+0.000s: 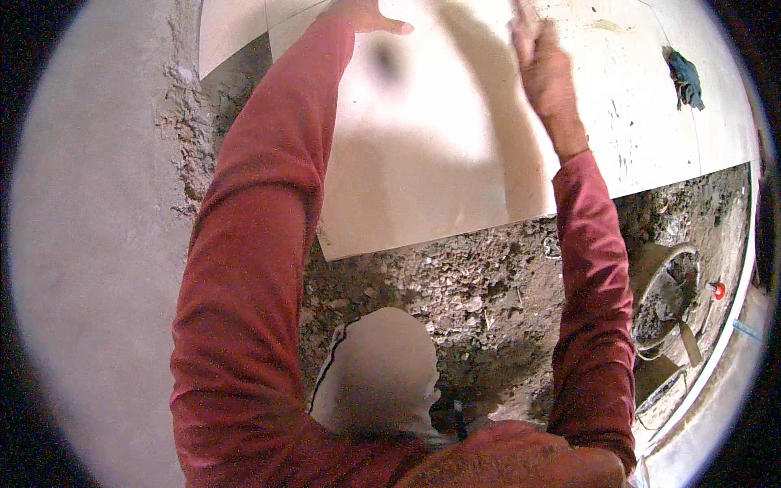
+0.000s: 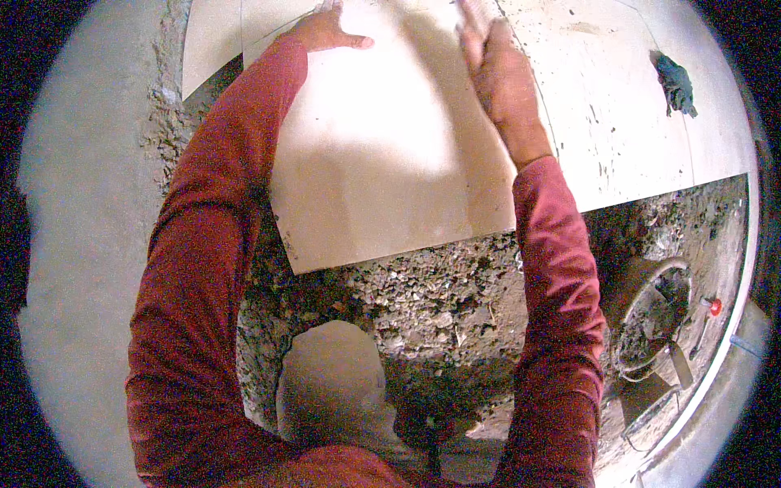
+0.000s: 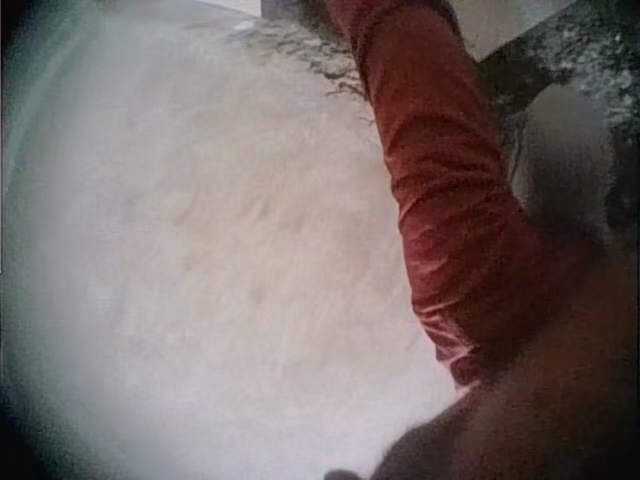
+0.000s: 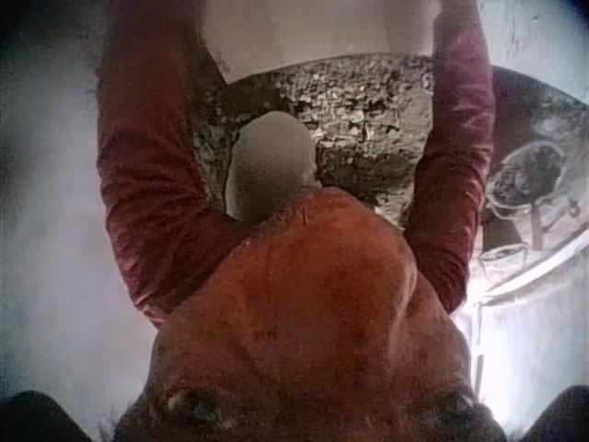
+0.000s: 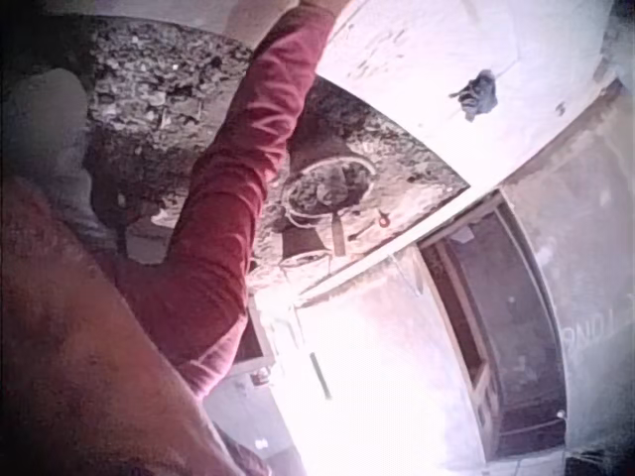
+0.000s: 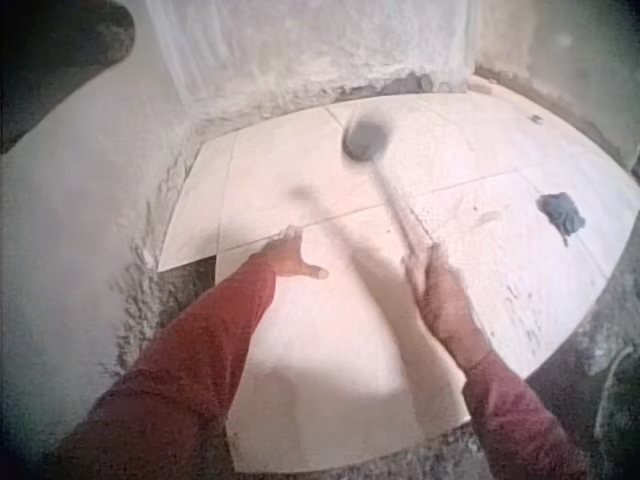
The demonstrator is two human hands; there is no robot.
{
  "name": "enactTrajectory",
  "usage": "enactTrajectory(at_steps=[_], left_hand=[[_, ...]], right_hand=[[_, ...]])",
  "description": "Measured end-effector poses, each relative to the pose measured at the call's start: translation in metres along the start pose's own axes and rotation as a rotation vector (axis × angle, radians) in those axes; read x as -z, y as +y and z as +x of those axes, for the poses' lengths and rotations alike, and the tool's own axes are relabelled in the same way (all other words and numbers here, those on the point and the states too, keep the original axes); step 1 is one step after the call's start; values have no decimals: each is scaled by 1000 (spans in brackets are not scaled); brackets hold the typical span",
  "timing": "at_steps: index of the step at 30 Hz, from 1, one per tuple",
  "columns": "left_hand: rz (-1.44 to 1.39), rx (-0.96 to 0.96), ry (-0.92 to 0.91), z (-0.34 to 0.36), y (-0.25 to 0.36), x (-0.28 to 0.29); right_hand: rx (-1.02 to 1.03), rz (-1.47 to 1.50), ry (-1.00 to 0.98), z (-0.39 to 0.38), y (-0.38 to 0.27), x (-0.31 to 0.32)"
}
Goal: The person lays tiles on a floor by applying mortar with a trowel, positioning the tile, tapping it into place with a mallet, and wiping the surface with a cloth.
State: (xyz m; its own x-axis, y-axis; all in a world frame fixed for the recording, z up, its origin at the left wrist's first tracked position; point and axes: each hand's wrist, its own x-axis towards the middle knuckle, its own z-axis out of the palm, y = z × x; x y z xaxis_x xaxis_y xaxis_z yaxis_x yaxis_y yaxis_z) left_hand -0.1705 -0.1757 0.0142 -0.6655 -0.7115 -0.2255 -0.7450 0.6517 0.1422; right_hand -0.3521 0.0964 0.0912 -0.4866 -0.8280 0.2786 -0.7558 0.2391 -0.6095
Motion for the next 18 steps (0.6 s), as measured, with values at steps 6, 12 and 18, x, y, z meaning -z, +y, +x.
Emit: enactTrajectory(at_steps=[6,12,18], left_hand=[[154,-123,128,15,-4,-7],[0,33,-36,15,-3,-9],[-1,49,-80,9,3,1]], right_hand=[[-149,172,-17,-10,55,-4],[-213,-191,-175,11,70,17],[112,-89,171,41,73,36]])
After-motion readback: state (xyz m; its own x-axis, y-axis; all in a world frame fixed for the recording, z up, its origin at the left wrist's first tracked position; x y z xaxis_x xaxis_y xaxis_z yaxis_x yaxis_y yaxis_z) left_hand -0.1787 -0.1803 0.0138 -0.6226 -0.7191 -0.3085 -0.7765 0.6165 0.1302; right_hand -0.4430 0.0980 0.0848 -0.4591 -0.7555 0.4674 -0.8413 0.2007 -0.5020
